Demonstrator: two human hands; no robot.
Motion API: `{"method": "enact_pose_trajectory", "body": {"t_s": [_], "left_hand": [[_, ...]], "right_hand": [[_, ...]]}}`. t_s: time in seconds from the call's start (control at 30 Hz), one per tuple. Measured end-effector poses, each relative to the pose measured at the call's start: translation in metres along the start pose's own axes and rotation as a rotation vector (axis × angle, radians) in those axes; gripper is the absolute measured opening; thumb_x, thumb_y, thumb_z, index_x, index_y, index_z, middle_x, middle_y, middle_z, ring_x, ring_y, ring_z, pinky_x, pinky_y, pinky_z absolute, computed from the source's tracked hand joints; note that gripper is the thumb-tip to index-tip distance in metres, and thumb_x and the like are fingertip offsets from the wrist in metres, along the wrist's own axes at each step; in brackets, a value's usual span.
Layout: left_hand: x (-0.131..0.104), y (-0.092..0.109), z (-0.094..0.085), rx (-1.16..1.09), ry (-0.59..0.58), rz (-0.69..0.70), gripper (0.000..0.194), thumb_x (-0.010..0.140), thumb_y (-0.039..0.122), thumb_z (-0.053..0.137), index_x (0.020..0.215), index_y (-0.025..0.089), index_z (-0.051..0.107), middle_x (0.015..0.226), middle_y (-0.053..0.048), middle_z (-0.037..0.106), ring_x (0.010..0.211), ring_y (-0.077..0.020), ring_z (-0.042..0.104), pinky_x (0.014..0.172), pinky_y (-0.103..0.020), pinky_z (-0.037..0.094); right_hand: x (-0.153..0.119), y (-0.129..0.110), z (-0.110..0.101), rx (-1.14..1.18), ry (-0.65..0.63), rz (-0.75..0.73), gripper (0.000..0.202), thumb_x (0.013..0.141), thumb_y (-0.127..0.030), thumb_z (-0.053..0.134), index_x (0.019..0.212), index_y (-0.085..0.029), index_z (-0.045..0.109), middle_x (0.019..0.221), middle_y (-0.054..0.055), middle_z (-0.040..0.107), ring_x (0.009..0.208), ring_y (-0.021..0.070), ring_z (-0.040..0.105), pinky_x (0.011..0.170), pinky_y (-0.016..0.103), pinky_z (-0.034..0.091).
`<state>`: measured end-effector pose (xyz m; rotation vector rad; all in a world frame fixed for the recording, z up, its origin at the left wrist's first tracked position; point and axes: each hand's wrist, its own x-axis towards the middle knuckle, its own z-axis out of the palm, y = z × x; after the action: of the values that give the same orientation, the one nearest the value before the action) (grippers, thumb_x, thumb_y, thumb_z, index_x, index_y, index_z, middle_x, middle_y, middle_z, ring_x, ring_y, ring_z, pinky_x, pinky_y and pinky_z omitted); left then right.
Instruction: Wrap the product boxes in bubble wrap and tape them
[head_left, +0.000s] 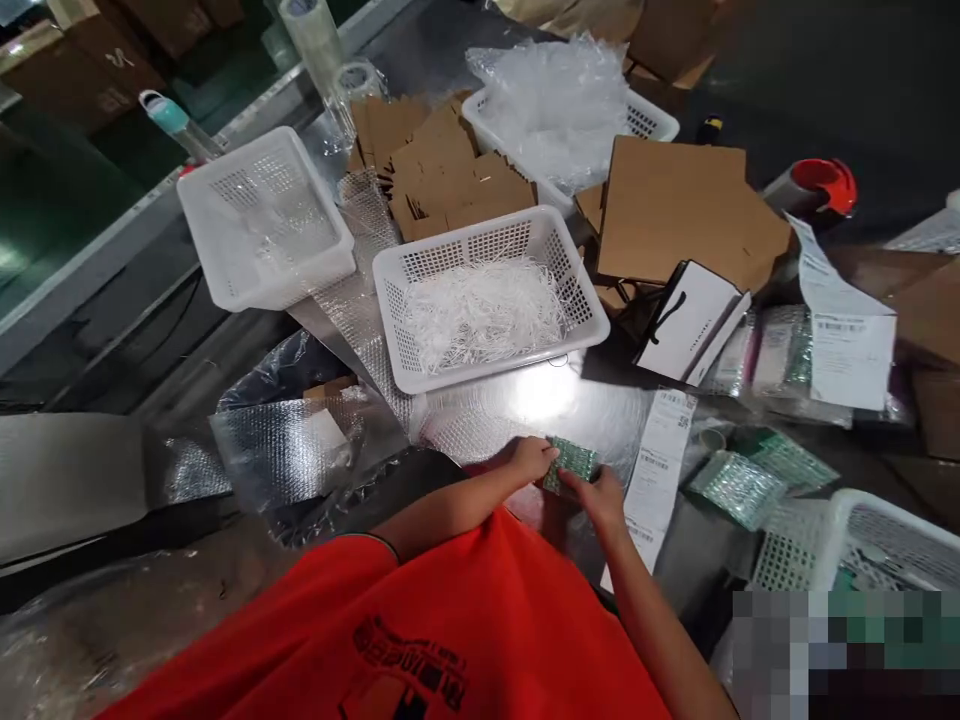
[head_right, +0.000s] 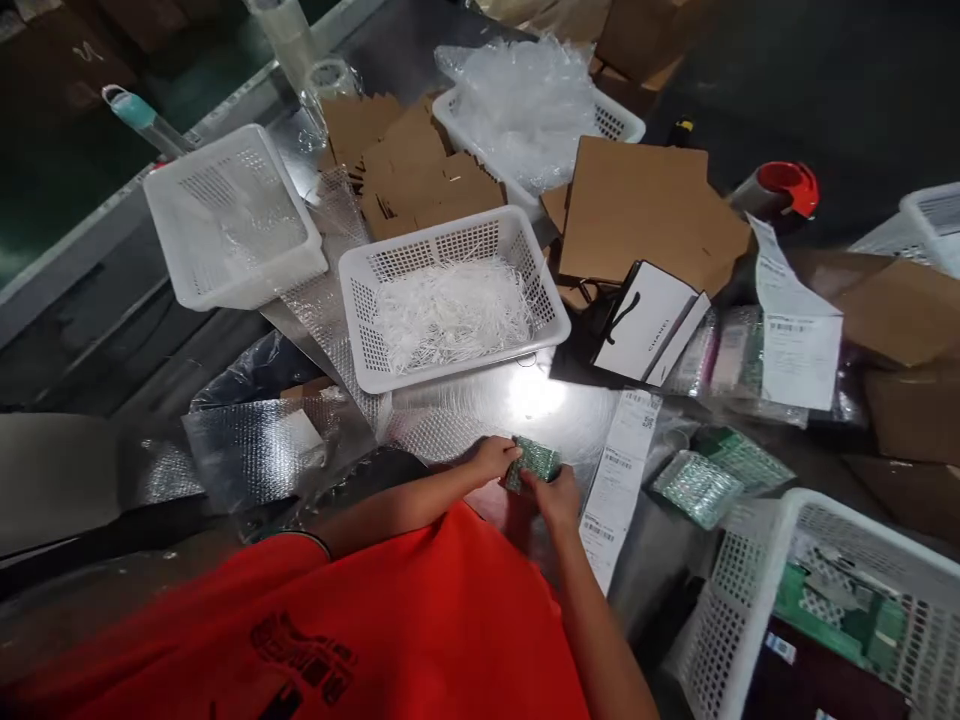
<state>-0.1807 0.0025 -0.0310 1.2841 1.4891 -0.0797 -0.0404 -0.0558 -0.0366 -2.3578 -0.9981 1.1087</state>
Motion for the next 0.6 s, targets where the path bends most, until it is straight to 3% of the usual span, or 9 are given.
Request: {"method": "enact_pose_trajectory", "body": {"t_s": [0.13,0.3,0.47,0.6], "left_hand": [[0.004,-0.012,-0.006,0.017,0.041,0.003,0.021,0.092,0.024,0.058,0.086,0.015,0.075,0.095,-0.011,0.076,0.095,-0.0212,0.069,0.083,-0.028,0.049],[-0.001,-0.029,-0.018,-0.054,0.062,0.013,0.026,0.097,0.025,0.048,0.097,0.016,0.073,0.084,-0.003,0.074,0.073,-0.0126,0.066,0.066,-0.021,0.047],[-0.014,-0.02,-0.021,-0.062,0.093,0.154,0.028,0.089,0.043,0.063,0.087,0.017,0.072,0.082,-0.002,0.073,0.074,-0.0146,0.061,0.063,-0.022,0.042],[-0.016,-0.017,-0.027,-0.029,0.073,0.067,0.035,0.08,0.05,0.072,0.083,0.015,0.071,0.077,-0.003,0.07,0.073,-0.0162,0.059,0.061,-0.024,0.039]], "right_hand": [[-0.008,-0.012,0.017,-0.124,0.069,0.008,0.046,0.055,-0.044,0.077,0.087,-0.022,0.054,0.08,0.007,0.065,0.075,0.0283,0.064,0.061,0.035,0.048],[-0.024,-0.026,0.053,-0.234,0.213,-0.073,0.04,0.065,-0.036,0.071,0.095,-0.019,0.05,0.092,0.014,0.062,0.092,0.0337,0.062,0.075,0.04,0.05],[-0.032,-0.035,0.069,-0.235,0.226,-0.089,0.022,0.083,-0.036,0.053,0.094,-0.018,0.052,0.087,0.012,0.059,0.088,0.032,0.061,0.078,0.043,0.048],[-0.045,-0.043,0.08,-0.246,0.21,-0.104,0.02,0.083,-0.029,0.05,0.096,-0.015,0.056,0.099,0.018,0.061,0.102,0.0358,0.059,0.089,0.048,0.045]]}}
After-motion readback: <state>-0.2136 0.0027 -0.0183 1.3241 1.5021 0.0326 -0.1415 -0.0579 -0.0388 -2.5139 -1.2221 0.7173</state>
